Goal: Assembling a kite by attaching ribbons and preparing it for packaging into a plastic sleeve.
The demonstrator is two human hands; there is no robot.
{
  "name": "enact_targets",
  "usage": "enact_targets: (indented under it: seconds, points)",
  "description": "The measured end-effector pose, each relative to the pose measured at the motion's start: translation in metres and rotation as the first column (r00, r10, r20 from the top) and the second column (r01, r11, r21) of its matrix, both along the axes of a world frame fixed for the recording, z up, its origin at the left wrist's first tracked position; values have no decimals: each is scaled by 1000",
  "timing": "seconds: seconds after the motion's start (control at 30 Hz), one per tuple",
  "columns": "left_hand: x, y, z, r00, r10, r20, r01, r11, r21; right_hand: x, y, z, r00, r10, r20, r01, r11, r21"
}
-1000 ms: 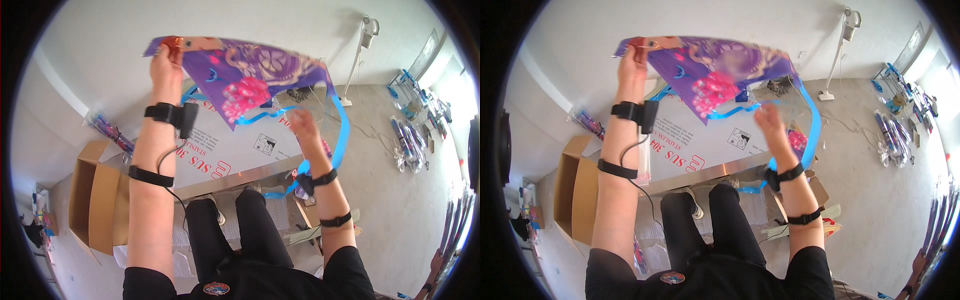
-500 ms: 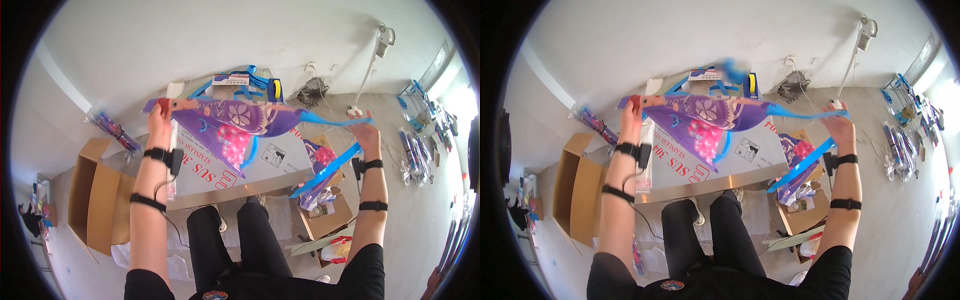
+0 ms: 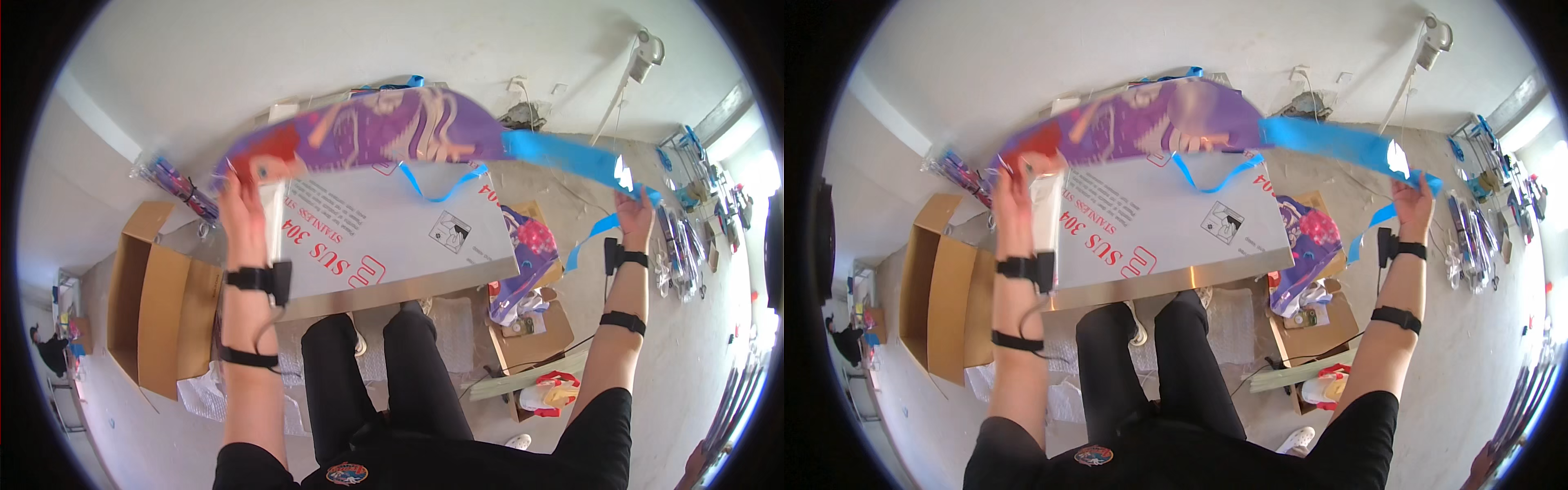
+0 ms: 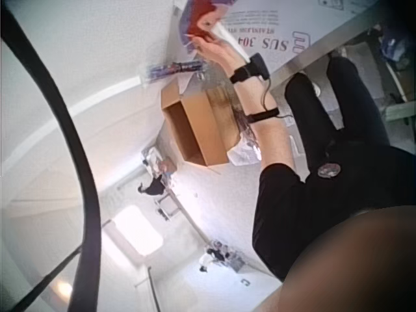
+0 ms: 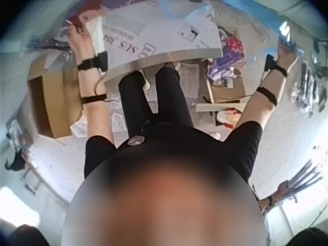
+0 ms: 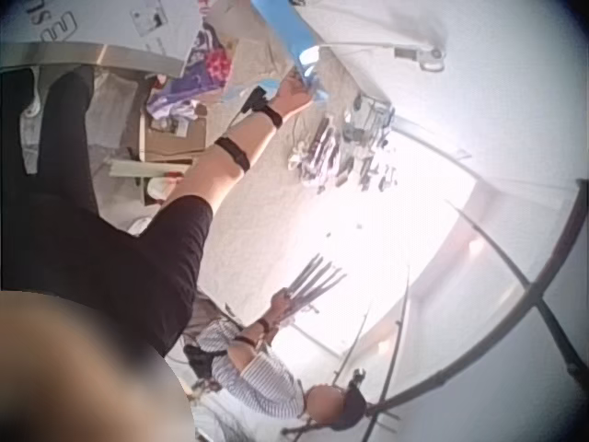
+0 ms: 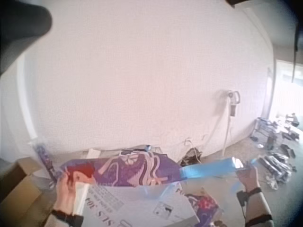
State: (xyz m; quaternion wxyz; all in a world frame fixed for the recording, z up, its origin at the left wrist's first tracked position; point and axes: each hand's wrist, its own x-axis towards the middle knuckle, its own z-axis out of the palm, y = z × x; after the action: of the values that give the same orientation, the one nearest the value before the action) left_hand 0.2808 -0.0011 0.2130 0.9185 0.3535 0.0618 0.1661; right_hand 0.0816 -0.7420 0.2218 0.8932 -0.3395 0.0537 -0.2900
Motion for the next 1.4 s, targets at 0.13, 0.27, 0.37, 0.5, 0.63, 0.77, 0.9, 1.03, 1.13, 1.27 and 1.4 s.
enact_targets:
  seconds: [0.13, 0.27, 0.37, 0.5, 0.63, 0.77, 0.9, 1.03, 1.13, 1.27, 1.4]
  points:
    - [-56, 17, -135, 936, 91, -341, -98, 995, -4, 0, 34, -97, 904, -39, -426, 139, 969, 206]
    - [-85, -45, -203, 877, 58, -477, -88, 995, -40, -43, 25, -175, 612, -302, -731, 248, 951, -186]
    - [-105, -30, -229, 761, 130, -636, -99, 991, 85, -23, 142, -211, 518, -688, -508, -56, 566, -822]
    - [-123, -37, -245, 767, 132, -629, -92, 991, 96, -12, 296, -198, 681, -630, -373, -421, 81, -904]
    - [-129, -45, -243, 729, 169, -664, -114, 986, 125, 7, 360, -201, 950, -217, -224, -288, -335, -897]
    - [-128, -58, -247, 731, 149, -666, -124, 989, 85, 13, 380, -217, 951, -242, -193, -289, -475, -831]
    - [-124, -31, -264, 681, 154, -716, -110, 988, 107, 17, 393, -221, 950, -280, -141, -269, -495, -826]
    - [-119, 24, -263, 783, -6, -622, -63, 994, -90, 22, 405, -222, 951, -275, -144, -266, -483, -834]
    - [-105, 30, -228, 765, -117, -634, -42, 972, -230, 16, 387, -218, 948, -284, -145, -271, -478, -836]
    - [-67, 84, -204, 509, -509, -694, 653, 754, -74, 20, 400, -216, 947, -281, -157, -278, -467, -840]
    - [-11, 53, -172, 149, -343, -927, 988, 97, 123, 20, 393, -218, 936, -315, -158, -305, -499, -811]
